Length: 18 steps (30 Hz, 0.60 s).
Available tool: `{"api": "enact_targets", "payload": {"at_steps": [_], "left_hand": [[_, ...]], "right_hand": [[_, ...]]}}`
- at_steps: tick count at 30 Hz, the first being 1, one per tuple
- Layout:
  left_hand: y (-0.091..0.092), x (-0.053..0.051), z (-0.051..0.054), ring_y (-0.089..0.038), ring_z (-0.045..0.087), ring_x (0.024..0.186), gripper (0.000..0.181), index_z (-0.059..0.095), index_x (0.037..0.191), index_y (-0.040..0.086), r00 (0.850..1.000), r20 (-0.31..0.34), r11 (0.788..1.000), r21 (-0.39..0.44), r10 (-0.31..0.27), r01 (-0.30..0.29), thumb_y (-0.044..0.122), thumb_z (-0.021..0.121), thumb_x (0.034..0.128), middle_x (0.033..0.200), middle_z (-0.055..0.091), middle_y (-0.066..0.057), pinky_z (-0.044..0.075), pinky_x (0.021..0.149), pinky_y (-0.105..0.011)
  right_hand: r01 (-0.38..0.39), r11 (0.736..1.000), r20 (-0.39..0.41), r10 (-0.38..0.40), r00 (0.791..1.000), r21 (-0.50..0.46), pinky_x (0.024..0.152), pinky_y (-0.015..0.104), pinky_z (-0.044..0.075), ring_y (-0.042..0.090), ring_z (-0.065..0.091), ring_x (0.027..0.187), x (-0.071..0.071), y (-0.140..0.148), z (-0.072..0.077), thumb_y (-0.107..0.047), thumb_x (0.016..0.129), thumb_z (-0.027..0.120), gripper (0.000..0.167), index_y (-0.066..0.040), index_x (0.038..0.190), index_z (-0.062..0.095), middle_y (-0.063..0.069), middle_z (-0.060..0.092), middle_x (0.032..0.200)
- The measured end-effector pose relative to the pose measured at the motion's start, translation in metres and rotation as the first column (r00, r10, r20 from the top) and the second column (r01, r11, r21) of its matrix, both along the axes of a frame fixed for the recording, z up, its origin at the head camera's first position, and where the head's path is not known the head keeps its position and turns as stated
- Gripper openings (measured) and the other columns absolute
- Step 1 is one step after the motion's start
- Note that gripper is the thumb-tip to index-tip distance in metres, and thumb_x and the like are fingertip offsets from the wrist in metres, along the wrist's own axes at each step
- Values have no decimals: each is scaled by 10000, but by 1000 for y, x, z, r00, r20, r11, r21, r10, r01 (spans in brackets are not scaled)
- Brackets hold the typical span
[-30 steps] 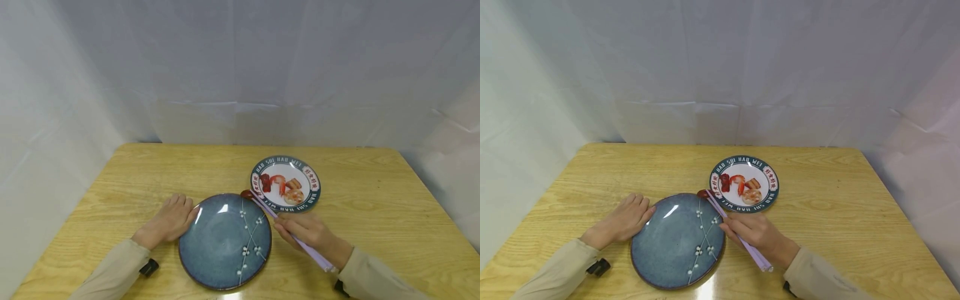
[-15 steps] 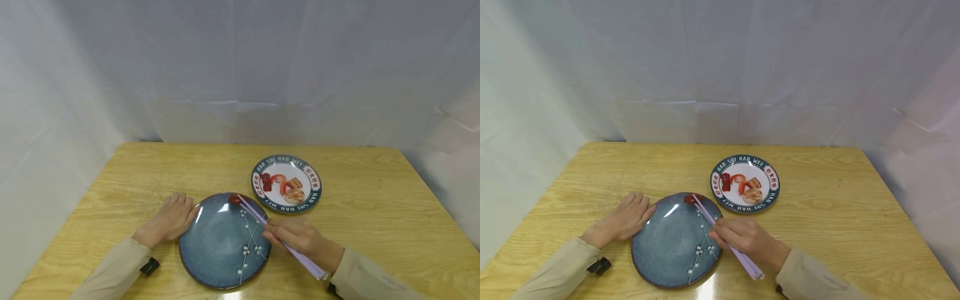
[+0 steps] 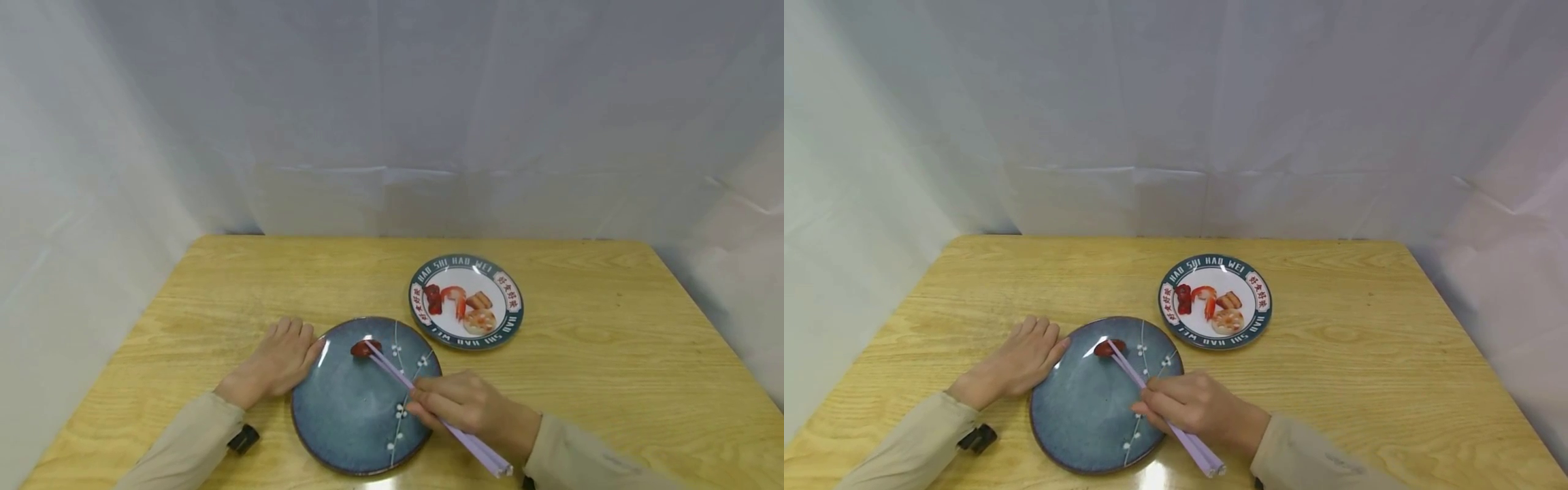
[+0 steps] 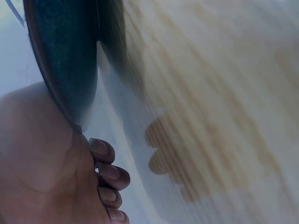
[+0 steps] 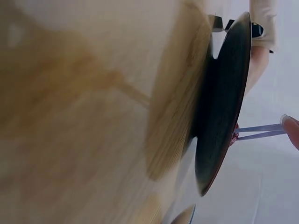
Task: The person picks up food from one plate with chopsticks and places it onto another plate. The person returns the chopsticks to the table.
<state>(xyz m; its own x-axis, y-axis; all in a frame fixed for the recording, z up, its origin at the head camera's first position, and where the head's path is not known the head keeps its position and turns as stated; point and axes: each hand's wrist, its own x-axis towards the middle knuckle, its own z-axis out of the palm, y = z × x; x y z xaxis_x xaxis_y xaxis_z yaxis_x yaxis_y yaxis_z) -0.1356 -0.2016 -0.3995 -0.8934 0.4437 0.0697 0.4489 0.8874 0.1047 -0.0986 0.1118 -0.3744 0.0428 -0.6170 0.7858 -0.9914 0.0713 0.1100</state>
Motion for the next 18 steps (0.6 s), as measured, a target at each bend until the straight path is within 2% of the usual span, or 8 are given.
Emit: {"api": "enact_targets", "payload": {"at_steps": [7, 13, 18], "left_hand": [[-1, -1, -2, -346, 456, 913, 246, 455, 832, 78, 1000, 3, 1000, 9, 9, -9, 229, 423, 1023, 842, 457, -110, 365, 808, -492], [-2, -1, -2, -350, 452, 925, 248, 452, 835, 77, 1000, 14, 1000, 12, 9, -9, 231, 415, 1025, 847, 450, -110, 363, 824, -499], [-2, 0, -1, -342, 450, 916, 247, 457, 841, 75, 1000, 13, 1000, 16, 4, -4, 232, 415, 1027, 839, 442, -100, 362, 824, -496]], "right_hand": [[-59, 998, -48, 59, 997, 8, 683, 137, 500, 103, 693, 726, 3, -12, 0, -140, 943, 621, 173, 2, 884, 699, 65, 706, 816], [-101, 995, -155, 103, 982, 21, 679, 136, 500, 88, 678, 678, 3, -20, 1, -140, 949, 606, 185, 0, 860, 687, 52, 697, 790], [-115, 993, -163, 120, 979, 41, 682, 135, 499, 78, 679, 688, 6, -25, 1, -157, 956, 598, 197, -16, 855, 691, 49, 698, 801]]}}
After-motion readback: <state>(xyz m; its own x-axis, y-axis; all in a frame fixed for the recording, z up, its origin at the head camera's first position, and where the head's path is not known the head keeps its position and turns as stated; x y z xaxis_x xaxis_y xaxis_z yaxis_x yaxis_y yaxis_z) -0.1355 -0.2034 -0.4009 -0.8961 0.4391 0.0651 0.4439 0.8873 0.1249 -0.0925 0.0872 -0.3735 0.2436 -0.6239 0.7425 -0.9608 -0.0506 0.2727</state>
